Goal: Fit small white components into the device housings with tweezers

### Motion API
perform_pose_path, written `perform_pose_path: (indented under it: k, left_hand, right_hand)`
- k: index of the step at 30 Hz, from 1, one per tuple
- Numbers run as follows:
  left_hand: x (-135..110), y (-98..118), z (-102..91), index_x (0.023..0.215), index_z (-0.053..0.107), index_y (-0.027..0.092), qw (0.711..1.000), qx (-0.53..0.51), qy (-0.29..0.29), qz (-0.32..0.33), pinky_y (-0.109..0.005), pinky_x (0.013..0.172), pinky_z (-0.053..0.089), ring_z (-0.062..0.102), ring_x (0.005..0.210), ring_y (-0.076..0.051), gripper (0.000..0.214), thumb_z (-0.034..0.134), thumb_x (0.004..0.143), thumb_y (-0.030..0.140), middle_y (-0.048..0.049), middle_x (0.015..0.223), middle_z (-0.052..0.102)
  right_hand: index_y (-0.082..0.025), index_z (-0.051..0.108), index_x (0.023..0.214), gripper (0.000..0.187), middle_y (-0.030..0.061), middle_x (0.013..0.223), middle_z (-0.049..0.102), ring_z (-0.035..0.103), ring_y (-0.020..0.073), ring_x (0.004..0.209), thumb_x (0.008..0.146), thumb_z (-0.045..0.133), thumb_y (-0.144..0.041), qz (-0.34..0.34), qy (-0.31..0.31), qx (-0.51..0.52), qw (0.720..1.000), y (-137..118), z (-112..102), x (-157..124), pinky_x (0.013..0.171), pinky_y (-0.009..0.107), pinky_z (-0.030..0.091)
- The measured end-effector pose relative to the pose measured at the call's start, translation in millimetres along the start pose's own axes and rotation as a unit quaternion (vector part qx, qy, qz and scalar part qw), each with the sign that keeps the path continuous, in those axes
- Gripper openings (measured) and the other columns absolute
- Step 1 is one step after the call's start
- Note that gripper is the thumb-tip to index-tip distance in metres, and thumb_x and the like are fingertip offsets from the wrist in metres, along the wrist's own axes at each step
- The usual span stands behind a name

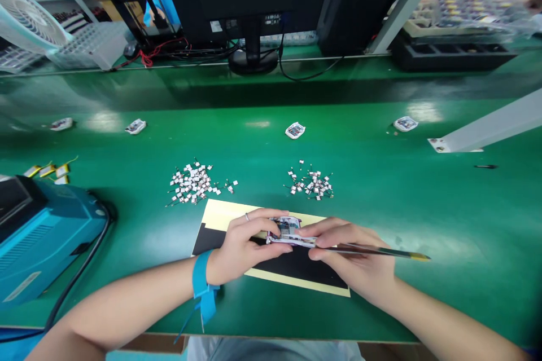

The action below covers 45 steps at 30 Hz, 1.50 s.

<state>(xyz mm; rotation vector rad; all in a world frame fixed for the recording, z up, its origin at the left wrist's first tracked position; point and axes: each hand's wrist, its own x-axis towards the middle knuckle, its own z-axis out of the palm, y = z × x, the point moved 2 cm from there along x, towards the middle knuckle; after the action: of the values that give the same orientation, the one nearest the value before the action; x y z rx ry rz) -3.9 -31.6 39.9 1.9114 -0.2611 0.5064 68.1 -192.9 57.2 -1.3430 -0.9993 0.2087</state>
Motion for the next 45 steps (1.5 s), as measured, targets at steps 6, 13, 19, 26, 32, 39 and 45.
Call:
perform_pose_path:
  k: [6,13,19,26,32,39,45]
  left_hand:
    - [1.5,0.3,0.6,0.071,0.055,0.011,1.0,-0.002,0.002,-0.014,-0.023,0.073,0.052,0.064,0.083,-0.018,0.019,0.071,0.063,0.02,-0.0166,0.092,0.065]
    - [1.1,-0.9,1.1,0.07,0.057,0.012,1.0,0.001,0.0,-0.014,-0.024,0.072,0.053,0.064,0.082,-0.018,0.018,0.069,0.064,0.023,-0.016,0.092,0.065]
    - [0.6,-1.8,1.6,0.07,0.057,0.012,1.0,0.0,-0.006,-0.017,-0.026,0.074,0.053,0.064,0.084,-0.019,0.017,0.07,0.064,0.021,-0.0158,0.094,0.065]
    - [-4.2,-3.9,3.5,0.079,0.053,0.013,0.995,-0.07,-0.005,-0.072,-0.022,0.064,0.056,0.063,0.088,-0.018,0.023,0.069,0.064,0.019,-0.0146,0.099,0.062]
    - [-6.4,-5.3,4.4,0.082,0.052,0.014,0.994,-0.086,-0.007,-0.071,-0.022,0.066,0.056,0.062,0.09,-0.019,0.025,0.069,0.064,0.017,-0.0147,0.101,0.061]
    - [-5.1,-2.8,2.0,0.082,0.052,0.014,0.999,-0.035,-0.007,-0.041,-0.027,0.072,0.054,0.062,0.09,-0.019,0.024,0.068,0.066,0.023,-0.0141,0.1,0.062]
    - [0.0,2.3,-1.2,0.082,0.055,0.014,0.999,0.024,-0.021,0.006,-0.025,0.076,0.052,0.062,0.089,-0.017,0.023,0.068,0.066,0.023,-0.0122,0.096,0.064]
  right_hand:
    - [-0.019,0.06,0.088,0.03,0.0037,0.09,0.064,0.062,0.0154,0.081,0.068,0.062,0.003,-0.012,-0.025,-0.011,1.0,-2.3,0.6,1.8,0.072,0.027,0.054]
    - [-0.018,0.062,0.09,0.033,0.0041,0.093,0.064,0.062,0.0167,0.084,0.067,0.061,0.006,-0.017,-0.049,-0.017,0.999,-2.5,-1.7,-0.2,0.073,0.028,0.055]
    - [-0.018,0.062,0.091,0.033,0.0044,0.091,0.065,0.063,0.0163,0.081,0.067,0.061,0.005,-0.02,-0.05,-0.022,0.998,-2.8,-1.0,2.5,0.072,0.027,0.055]
    - [-0.018,0.063,0.089,0.031,0.0048,0.089,0.065,0.063,0.0167,0.08,0.067,0.063,0.004,-0.016,-0.042,-0.008,0.999,-3.4,-0.3,2.8,0.07,0.027,0.056]
    - [-0.019,0.062,0.092,0.034,0.0043,0.09,0.065,0.063,0.0171,0.08,0.068,0.061,0.005,-0.019,-0.035,-0.001,0.999,-2.0,1.0,3.8,0.069,0.029,0.056]
    - [-0.021,0.062,0.095,0.038,0.0036,0.094,0.064,0.063,0.0165,0.083,0.067,0.061,0.005,-0.025,-0.053,-0.019,0.998,-1.6,0.9,1.0,0.071,0.027,0.055]
    - [-0.022,0.063,0.094,0.037,0.0031,0.092,0.065,0.063,0.0168,0.082,0.067,0.062,0.004,-0.016,-0.04,-0.015,0.999,1.2,1.4,-1.4,0.071,0.027,0.055]
